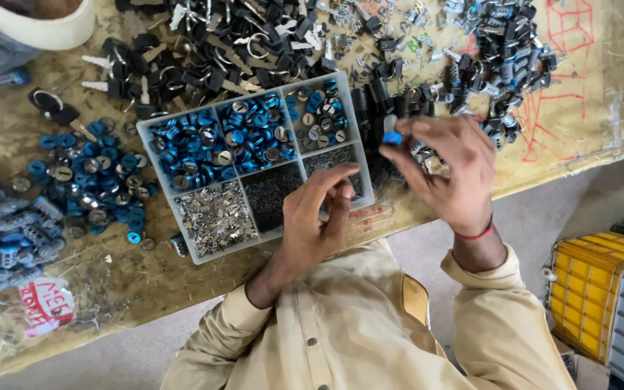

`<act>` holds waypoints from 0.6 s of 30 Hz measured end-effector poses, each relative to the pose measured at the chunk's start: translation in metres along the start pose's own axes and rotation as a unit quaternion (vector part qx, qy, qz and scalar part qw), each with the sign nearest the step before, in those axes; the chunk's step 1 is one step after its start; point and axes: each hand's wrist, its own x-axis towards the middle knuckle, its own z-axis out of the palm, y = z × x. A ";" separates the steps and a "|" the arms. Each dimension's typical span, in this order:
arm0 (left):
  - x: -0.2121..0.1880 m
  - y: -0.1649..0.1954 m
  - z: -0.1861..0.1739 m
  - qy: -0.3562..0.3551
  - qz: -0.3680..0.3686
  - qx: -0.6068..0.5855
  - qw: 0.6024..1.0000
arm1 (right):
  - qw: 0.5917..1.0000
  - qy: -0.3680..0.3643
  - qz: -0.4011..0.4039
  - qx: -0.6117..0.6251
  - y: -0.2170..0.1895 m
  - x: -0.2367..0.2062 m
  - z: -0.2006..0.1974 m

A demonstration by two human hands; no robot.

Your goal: The person sits at a workbench covered with lock cylinders, keys and small hardware, picking up small blue-capped lock parts and placing them one at a time into the compartments of a plastic sorting tray. They occasionally handle a lock cylinder in both hands before returning parts to the tray.

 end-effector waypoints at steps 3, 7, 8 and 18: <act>-0.003 0.000 -0.002 0.014 -0.004 -0.028 0.999 | 0.997 0.005 -0.022 0.067 -0.007 -0.003 0.001; -0.004 -0.005 -0.003 0.003 -0.017 -0.028 0.999 | 0.989 -0.037 0.047 0.135 -0.016 -0.007 0.007; -0.003 -0.007 -0.003 -0.010 -0.003 -0.027 1.000 | 0.986 -0.040 0.049 0.151 -0.018 -0.004 0.006; -0.003 -0.015 -0.010 0.018 0.036 -0.011 0.999 | 0.888 -0.397 -0.228 0.042 -0.087 0.163 0.063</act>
